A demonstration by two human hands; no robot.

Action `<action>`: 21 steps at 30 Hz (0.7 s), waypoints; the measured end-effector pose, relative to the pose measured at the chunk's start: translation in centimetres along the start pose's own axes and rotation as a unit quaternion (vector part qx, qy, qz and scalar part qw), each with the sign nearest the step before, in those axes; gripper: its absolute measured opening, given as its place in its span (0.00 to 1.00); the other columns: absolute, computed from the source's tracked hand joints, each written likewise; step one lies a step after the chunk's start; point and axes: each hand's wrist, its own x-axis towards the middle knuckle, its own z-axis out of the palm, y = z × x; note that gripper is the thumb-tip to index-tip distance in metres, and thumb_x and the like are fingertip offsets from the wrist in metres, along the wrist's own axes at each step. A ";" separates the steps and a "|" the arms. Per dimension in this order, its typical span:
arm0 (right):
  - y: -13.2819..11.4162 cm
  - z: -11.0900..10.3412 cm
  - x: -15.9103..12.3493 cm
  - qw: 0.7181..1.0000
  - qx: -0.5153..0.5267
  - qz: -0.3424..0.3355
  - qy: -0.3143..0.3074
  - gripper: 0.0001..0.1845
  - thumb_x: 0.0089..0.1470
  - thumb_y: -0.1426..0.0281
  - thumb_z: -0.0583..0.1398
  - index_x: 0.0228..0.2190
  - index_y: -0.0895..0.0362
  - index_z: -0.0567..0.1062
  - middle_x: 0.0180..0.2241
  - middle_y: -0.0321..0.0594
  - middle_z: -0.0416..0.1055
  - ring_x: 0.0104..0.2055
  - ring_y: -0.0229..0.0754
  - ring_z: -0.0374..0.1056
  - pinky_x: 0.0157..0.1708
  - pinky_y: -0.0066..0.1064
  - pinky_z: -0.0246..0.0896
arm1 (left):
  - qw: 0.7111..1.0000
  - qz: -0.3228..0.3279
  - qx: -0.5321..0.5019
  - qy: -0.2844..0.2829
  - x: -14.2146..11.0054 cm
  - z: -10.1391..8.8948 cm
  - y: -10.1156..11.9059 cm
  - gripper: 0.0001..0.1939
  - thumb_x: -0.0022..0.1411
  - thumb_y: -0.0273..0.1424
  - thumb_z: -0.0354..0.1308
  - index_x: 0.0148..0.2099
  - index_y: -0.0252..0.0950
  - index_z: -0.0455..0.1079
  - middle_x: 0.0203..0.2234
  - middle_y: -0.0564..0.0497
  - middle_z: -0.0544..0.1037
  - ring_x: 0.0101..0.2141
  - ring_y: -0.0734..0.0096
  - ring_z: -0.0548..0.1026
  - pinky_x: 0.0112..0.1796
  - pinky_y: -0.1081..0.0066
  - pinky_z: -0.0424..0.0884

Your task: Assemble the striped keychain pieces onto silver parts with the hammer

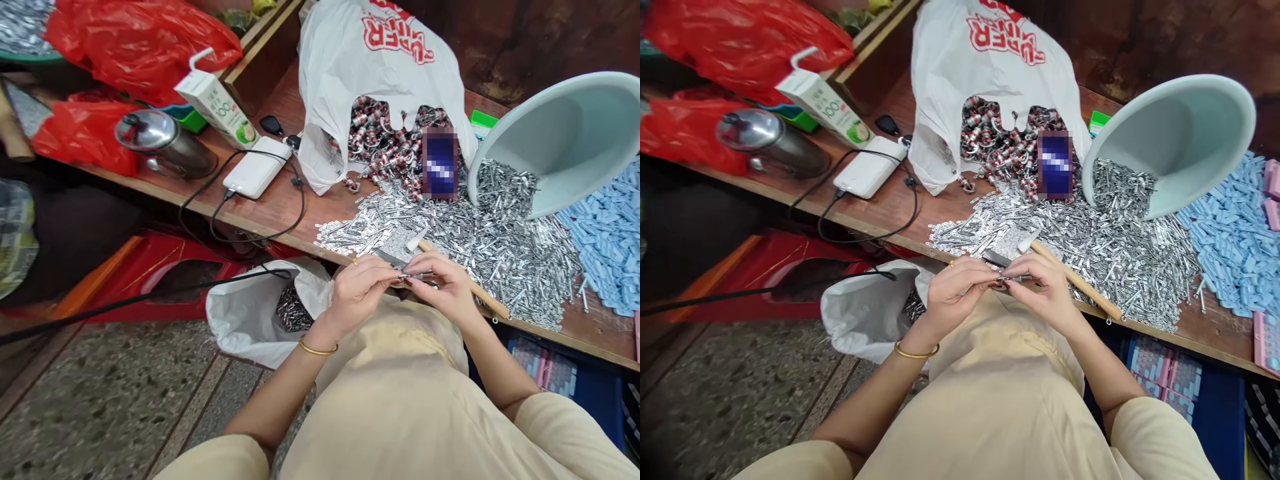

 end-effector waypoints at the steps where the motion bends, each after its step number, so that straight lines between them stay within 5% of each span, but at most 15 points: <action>1: 0.2 0.5 -0.2 1.000 0.011 0.002 0.020 0.06 0.58 0.62 0.66 0.34 0.51 0.81 0.37 0.41 0.78 0.42 0.44 0.74 0.42 0.39 0.75 | 1.000 -0.025 -0.007 0.009 -0.2 0.2 0.0 0.05 0.66 0.26 0.62 0.41 0.39 0.78 0.34 0.49 0.82 0.39 0.68 0.80 0.43 0.65 0.76; 6: 2.4 3.3 -1.8 0.976 0.164 0.088 0.114 0.15 0.52 0.53 0.69 0.32 0.52 0.80 0.38 0.41 0.76 0.39 0.44 0.74 0.39 0.40 0.76 | 0.985 -0.140 -0.093 0.048 -1.3 2.2 0.0 0.03 0.67 0.30 0.61 0.40 0.38 0.76 0.37 0.48 0.81 0.40 0.66 0.80 0.41 0.66 0.78; 8: 3.3 2.8 -1.9 0.969 0.196 0.122 0.086 0.19 0.50 0.50 0.69 0.32 0.52 0.79 0.39 0.41 0.76 0.37 0.43 0.74 0.36 0.39 0.77 | 0.982 -0.160 -0.090 0.034 -1.5 2.6 -0.1 0.04 0.67 0.31 0.62 0.39 0.38 0.77 0.35 0.49 0.81 0.37 0.67 0.79 0.40 0.68 0.77; 11: 4.3 -1.6 -1.2 0.989 0.099 0.109 0.009 0.18 0.54 0.51 0.66 0.33 0.53 0.79 0.38 0.40 0.77 0.38 0.42 0.73 0.40 0.38 0.74 | 0.976 -0.201 -0.086 0.011 -1.6 2.2 -0.9 0.06 0.65 0.34 0.64 0.37 0.38 0.78 0.32 0.50 0.80 0.34 0.69 0.78 0.36 0.71 0.76; 13: 5.1 -6.4 -0.4 0.986 -0.071 0.080 0.125 0.14 0.59 0.56 0.62 0.37 0.52 0.79 0.40 0.40 0.77 0.42 0.43 0.72 0.45 0.40 0.71 | 0.963 -0.251 -0.097 0.019 -1.7 1.3 -1.9 0.09 0.63 0.38 0.65 0.37 0.37 0.78 0.30 0.50 0.80 0.32 0.70 0.78 0.33 0.72 0.75; 15: 6.2 -11.2 0.5 0.934 -0.260 0.091 0.229 0.11 0.60 0.63 0.59 0.36 0.55 0.80 0.39 0.44 0.78 0.43 0.46 0.70 0.48 0.44 0.67 | 0.947 -0.301 -0.103 0.039 -1.8 0.3 -3.1 0.13 0.60 0.42 0.67 0.36 0.36 0.78 0.29 0.51 0.80 0.30 0.71 0.77 0.33 0.73 0.75; 18: 7.6 -16.2 1.5 0.884 -0.403 0.158 0.177 0.10 0.57 0.70 0.58 0.33 0.56 0.81 0.38 0.46 0.79 0.42 0.49 0.71 0.48 0.45 0.65 | 0.934 -0.342 -0.097 0.044 -2.0 -0.8 -4.4 0.18 0.55 0.47 0.70 0.35 0.35 0.77 0.28 0.50 0.79 0.28 0.71 0.76 0.31 0.73 0.74; 21: 8.2 -17.8 1.6 0.859 -0.452 0.194 0.140 0.13 0.56 0.74 0.56 0.34 0.56 0.82 0.38 0.45 0.80 0.41 0.48 0.72 0.45 0.41 0.64 | 0.929 -0.355 -0.095 0.033 -2.1 -1.3 -4.8 0.21 0.52 0.50 0.70 0.34 0.35 0.77 0.27 0.49 0.80 0.28 0.70 0.76 0.31 0.71 0.75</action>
